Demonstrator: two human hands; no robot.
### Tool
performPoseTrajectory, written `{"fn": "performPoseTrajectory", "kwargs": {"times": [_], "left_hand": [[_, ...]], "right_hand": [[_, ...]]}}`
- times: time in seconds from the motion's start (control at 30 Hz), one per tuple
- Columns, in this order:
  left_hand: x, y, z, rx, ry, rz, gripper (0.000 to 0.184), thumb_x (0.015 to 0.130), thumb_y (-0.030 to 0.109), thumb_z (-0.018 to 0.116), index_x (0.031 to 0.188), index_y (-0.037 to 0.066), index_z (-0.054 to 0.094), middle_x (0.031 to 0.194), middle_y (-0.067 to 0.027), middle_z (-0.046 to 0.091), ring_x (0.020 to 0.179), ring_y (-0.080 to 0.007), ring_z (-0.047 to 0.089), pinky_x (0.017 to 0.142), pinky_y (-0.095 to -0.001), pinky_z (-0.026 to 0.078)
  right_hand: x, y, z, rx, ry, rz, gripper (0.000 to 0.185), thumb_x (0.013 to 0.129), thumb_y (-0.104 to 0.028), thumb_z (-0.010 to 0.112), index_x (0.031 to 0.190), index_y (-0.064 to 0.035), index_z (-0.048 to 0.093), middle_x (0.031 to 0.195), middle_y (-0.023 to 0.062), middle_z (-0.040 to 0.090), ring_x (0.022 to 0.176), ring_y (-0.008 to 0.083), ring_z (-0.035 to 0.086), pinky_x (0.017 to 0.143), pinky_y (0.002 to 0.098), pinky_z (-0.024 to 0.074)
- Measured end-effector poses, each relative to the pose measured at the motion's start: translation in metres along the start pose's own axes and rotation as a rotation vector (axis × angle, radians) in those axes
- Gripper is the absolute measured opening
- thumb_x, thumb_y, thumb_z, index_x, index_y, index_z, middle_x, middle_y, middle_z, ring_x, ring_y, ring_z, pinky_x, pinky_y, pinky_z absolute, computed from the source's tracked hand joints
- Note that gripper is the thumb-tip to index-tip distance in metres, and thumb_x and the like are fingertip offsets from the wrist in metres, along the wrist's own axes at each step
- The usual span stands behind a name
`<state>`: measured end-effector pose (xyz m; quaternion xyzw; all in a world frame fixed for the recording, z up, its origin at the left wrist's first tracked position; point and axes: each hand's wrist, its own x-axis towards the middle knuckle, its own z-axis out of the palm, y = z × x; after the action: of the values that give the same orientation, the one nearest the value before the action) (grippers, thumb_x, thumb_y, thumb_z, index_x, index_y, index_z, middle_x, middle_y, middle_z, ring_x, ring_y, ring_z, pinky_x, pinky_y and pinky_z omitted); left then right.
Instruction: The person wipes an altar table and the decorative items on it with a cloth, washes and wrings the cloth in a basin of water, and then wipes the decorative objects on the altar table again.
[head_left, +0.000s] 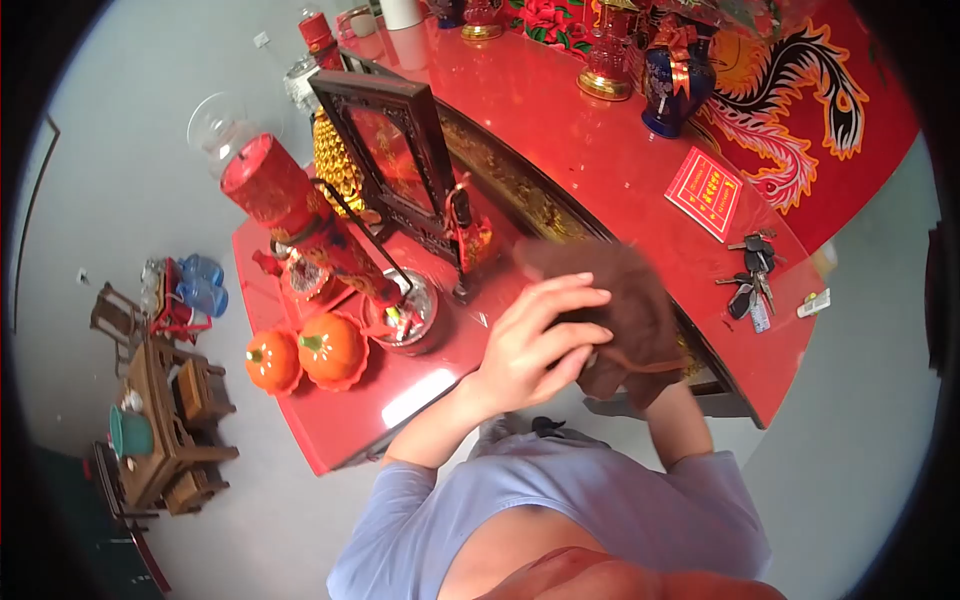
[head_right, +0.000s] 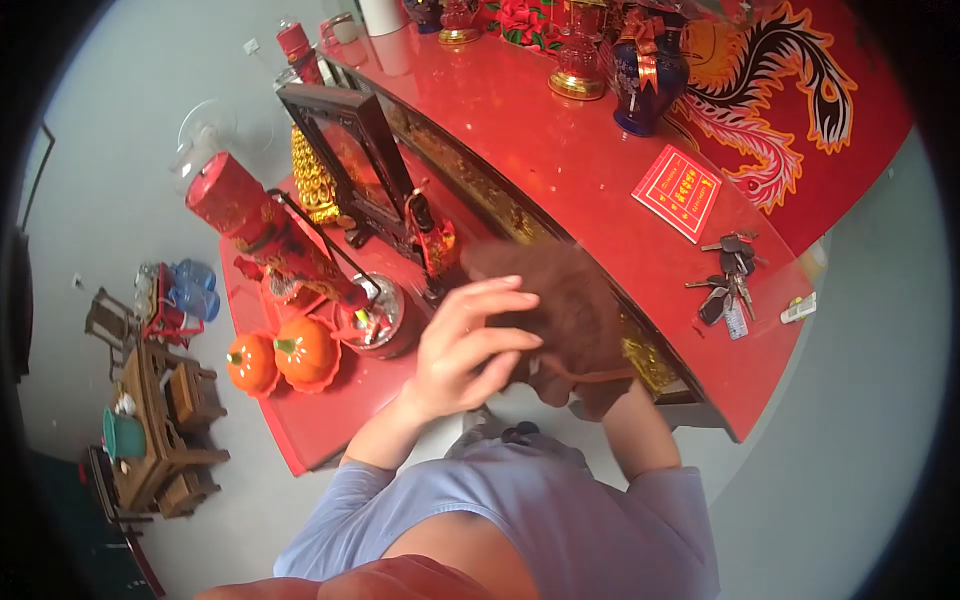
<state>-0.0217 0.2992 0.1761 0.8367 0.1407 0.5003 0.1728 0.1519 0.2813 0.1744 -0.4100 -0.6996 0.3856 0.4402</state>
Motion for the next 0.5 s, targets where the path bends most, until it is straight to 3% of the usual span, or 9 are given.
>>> {"fn": "performPoseTrajectory", "kwargs": {"times": [0.03, 0.1, 0.17, 0.2, 0.33, 0.37, 0.4, 0.43, 0.5], "left_hand": [[0.004, -0.010, -0.008, 0.001, 0.102, 0.047, 0.017, 0.076, 0.001, 0.065, 0.092, 0.006, 0.069, 0.116, -0.0136, 0.064, 0.113, -0.0344, 0.059, 0.093, -0.0447, 0.049], [0.016, -0.029, -0.015, -0.018, 0.210, 0.060, 0.019, 0.074, -0.001, 0.063, 0.091, 0.005, 0.069, 0.114, -0.0142, 0.065, 0.108, -0.0350, 0.060, 0.091, -0.0434, 0.049], [0.021, -0.055, -0.009, -0.070, 0.313, -0.008, 0.022, 0.077, 0.000, 0.062, 0.098, 0.004, 0.066, 0.118, -0.0169, 0.062, 0.110, -0.0351, 0.059, 0.094, -0.0432, 0.047], [0.022, -0.068, -0.006, -0.101, 0.271, -0.085, 0.028, 0.080, -0.004, 0.058, 0.107, 0.002, 0.061, 0.127, -0.0186, 0.056, 0.120, -0.0324, 0.052, 0.100, -0.0440, 0.043], [0.020, -0.128, 0.021, -0.201, 0.320, -0.288, 0.038, 0.085, -0.005, 0.054, 0.122, 0.002, 0.051, 0.136, -0.0160, 0.044, 0.128, -0.0277, 0.045, 0.106, -0.0394, 0.042], [0.020, -0.140, 0.024, -0.182, 0.338, -0.325, 0.038, 0.085, -0.005, 0.054, 0.122, 0.002, 0.051, 0.137, -0.0158, 0.044, 0.128, -0.0275, 0.045, 0.106, -0.0392, 0.042], [0.022, -0.151, 0.026, -0.160, 0.357, -0.362, 0.038, 0.085, -0.005, 0.054, 0.122, 0.002, 0.051, 0.137, -0.0156, 0.044, 0.129, -0.0273, 0.045, 0.106, -0.0391, 0.042], [0.023, -0.162, 0.028, -0.136, 0.375, -0.397, 0.038, 0.086, -0.004, 0.054, 0.122, 0.002, 0.050, 0.137, -0.0154, 0.043, 0.129, -0.0271, 0.045, 0.106, -0.0389, 0.042], [0.031, -0.184, 0.033, -0.079, 0.455, -0.450, 0.039, 0.086, -0.003, 0.055, 0.124, 0.003, 0.049, 0.137, -0.0166, 0.044, 0.130, -0.0301, 0.043, 0.108, -0.0409, 0.037]], "right_hand": [[0.023, -0.025, -0.016, -0.391, 0.026, -0.136, 0.044, 0.095, -0.021, 0.056, 0.135, -0.0043, 0.049, 0.131, 0.0117, 0.055, 0.113, 0.0222, 0.059, 0.095, 0.0360, 0.0518], [0.052, -0.058, -0.027, 0.020, 0.085, -0.047, 0.047, 0.093, -0.023, 0.058, 0.135, -0.0041, 0.048, 0.128, 0.0110, 0.056, 0.112, 0.0233, 0.059, 0.088, 0.0358, 0.0528], [0.080, -0.064, -0.036, 0.584, 0.321, -0.069, 0.047, 0.093, -0.029, 0.059, 0.131, -0.0032, 0.050, 0.119, 0.0092, 0.060, 0.103, 0.0232, 0.062, 0.080, 0.0332, 0.0526], [0.102, -0.066, -0.037, 0.613, 0.500, -0.102, 0.049, 0.094, -0.035, 0.059, 0.129, -0.0028, 0.050, 0.114, 0.0081, 0.062, 0.097, 0.0222, 0.063, 0.077, 0.0314, 0.0519], [0.243, 0.015, -0.129, -0.439, 0.462, -0.049, 0.088, 0.093, -0.073, 0.035, 0.109, 0.0095, 0.060, 0.105, 0.0167, 0.065, 0.092, 0.0307, 0.063, 0.088, 0.0391, 0.0465], [0.263, 0.017, -0.132, -0.650, 0.277, 0.189, 0.080, 0.096, -0.063, 0.042, 0.122, 0.0116, 0.054, 0.115, 0.0211, 0.063, 0.111, 0.0248, 0.058, 0.099, 0.0341, 0.0416], [0.287, 0.045, -0.137, -0.770, 0.105, 0.273, 0.078, 0.097, -0.061, 0.042, 0.119, 0.0118, 0.055, 0.110, 0.0276, 0.064, 0.109, 0.0322, 0.061, 0.099, 0.0391, 0.0426], [0.292, 0.068, -0.128, -0.947, 0.137, 0.167, 0.075, 0.096, -0.058, 0.045, 0.123, 0.0103, 0.054, 0.121, 0.0289, 0.060, 0.118, 0.0386, 0.056, 0.102, 0.0413, 0.0419], [0.306, 0.101, -0.126, -1.264, -0.034, 0.088, 0.075, 0.092, -0.062, 0.049, 0.134, 0.0009, 0.051, 0.141, 0.0283, 0.046, 0.127, 0.0396, 0.050, 0.105, 0.0481, 0.0416]]}}
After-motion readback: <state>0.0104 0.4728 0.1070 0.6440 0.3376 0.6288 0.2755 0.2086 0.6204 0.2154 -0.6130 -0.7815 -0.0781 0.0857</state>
